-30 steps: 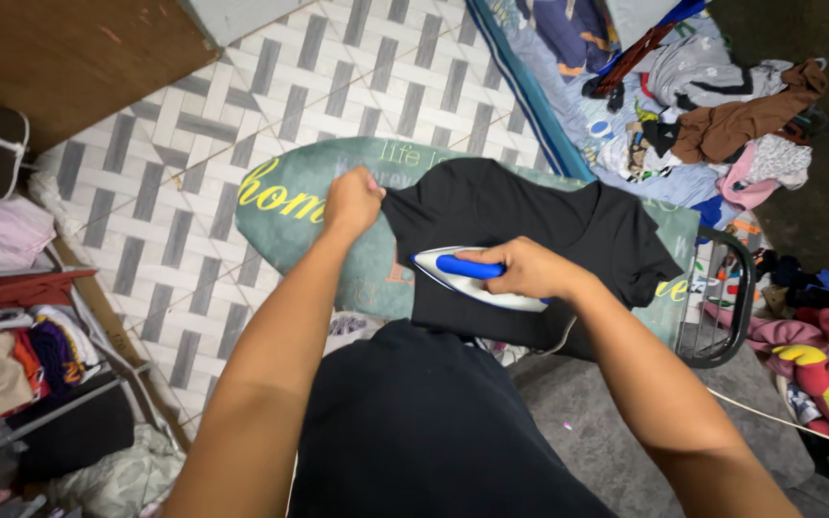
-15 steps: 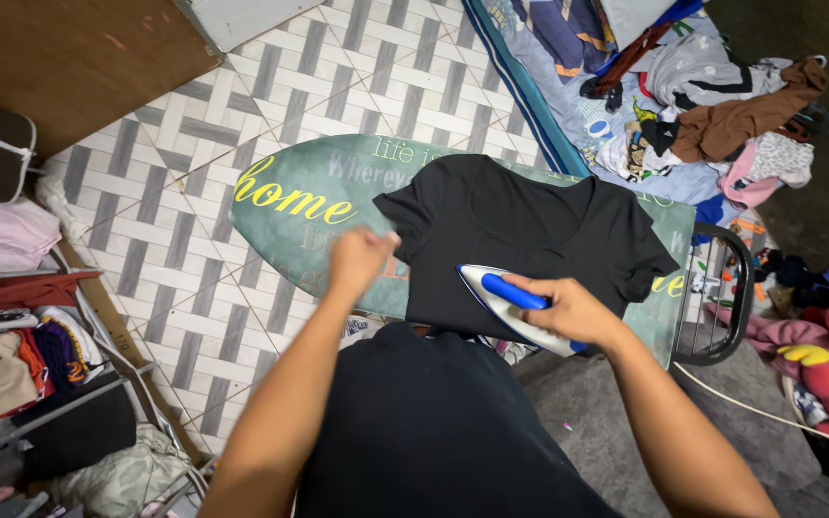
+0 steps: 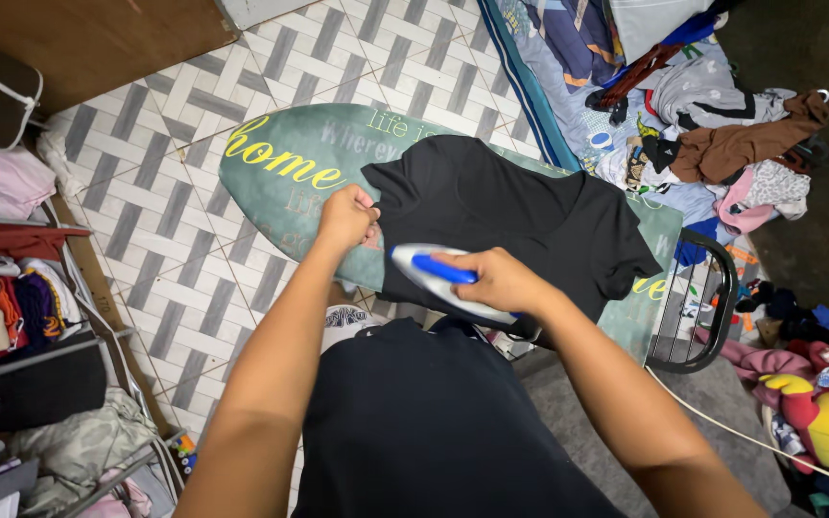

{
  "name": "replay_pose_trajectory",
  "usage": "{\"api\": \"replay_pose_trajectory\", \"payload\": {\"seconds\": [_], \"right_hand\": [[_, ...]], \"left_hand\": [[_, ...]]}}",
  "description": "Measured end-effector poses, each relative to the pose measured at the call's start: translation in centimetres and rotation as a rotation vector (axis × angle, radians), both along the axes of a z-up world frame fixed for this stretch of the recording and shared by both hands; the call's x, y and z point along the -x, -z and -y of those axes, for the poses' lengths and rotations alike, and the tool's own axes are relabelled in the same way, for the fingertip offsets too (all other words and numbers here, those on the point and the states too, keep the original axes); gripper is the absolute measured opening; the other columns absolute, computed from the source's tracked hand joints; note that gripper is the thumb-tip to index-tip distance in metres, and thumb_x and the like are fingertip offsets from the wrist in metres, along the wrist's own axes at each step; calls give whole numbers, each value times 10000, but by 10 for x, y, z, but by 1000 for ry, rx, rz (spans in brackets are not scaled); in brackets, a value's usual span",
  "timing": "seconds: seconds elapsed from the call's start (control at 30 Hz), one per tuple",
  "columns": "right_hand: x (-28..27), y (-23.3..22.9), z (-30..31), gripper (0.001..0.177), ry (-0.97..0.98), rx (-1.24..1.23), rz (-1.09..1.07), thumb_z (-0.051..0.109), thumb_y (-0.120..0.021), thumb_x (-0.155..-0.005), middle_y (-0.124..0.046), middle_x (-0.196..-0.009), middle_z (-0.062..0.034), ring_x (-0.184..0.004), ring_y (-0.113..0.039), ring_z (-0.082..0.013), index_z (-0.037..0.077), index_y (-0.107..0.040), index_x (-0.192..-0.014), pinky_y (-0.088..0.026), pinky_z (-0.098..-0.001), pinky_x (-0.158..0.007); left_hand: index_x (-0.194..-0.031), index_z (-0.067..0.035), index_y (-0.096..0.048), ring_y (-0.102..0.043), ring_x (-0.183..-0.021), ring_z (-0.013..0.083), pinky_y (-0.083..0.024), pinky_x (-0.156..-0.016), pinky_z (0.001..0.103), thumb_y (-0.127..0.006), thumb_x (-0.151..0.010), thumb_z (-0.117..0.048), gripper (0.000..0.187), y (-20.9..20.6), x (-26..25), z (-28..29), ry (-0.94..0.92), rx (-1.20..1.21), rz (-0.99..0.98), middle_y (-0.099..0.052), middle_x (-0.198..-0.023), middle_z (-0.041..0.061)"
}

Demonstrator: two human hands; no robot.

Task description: The person irons a black shirt on an ironing board and then places it on a hanger and hangs it in a closet.

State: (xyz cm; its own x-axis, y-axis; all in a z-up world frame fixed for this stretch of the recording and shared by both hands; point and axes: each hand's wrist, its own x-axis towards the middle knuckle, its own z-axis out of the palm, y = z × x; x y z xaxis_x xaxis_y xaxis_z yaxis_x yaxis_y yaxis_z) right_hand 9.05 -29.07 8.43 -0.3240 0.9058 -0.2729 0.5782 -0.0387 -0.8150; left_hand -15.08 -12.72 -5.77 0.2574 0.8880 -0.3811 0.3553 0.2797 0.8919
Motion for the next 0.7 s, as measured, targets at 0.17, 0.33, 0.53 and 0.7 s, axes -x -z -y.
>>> {"api": "replay_pose_trajectory", "payload": {"seconds": [0.17,0.33,0.53,0.7], "right_hand": [[9,6,3,643,139,55,54,143,-708,-814,-722,-801,-116,-651,-587,-62,241,-592,-1438,-535,-284,-651],[1,8,-2,605,-194,-287,-172,110,-755,-849,-738,-1178,-140,-881,-684,-79,138,-608,-1435,-542,-296,-757],[34,-5,2,625,412,197,105,147,-705,-848,-649,-716,-112,-515,-498,-67,274,-602,-1451,-470,-279,-533],[23,-9,-4,628,125,306,-35,129,-734,-808,-683,-764,91,-525,-467,-21,251,-639,-1417,-454,-246,-506]], "left_hand": [[-900,-32,-678,-704,-671,195,-565,-625,361,-737,-832,-44,90,24,1,32,-139,-491,0,-726,-780,77],[-754,-17,-699,-641,-662,283,-492,-659,451,-723,-944,-304,346,32,57,97,-1,-256,-475,-667,-669,156],[-799,-8,-769,-667,-601,177,-482,-532,337,-735,-845,-286,284,60,78,117,116,168,-113,-723,-681,92],[-1076,-14,-712,-582,-786,206,-465,-688,389,-799,-849,-260,346,81,55,144,195,420,19,-654,-949,98]]}}
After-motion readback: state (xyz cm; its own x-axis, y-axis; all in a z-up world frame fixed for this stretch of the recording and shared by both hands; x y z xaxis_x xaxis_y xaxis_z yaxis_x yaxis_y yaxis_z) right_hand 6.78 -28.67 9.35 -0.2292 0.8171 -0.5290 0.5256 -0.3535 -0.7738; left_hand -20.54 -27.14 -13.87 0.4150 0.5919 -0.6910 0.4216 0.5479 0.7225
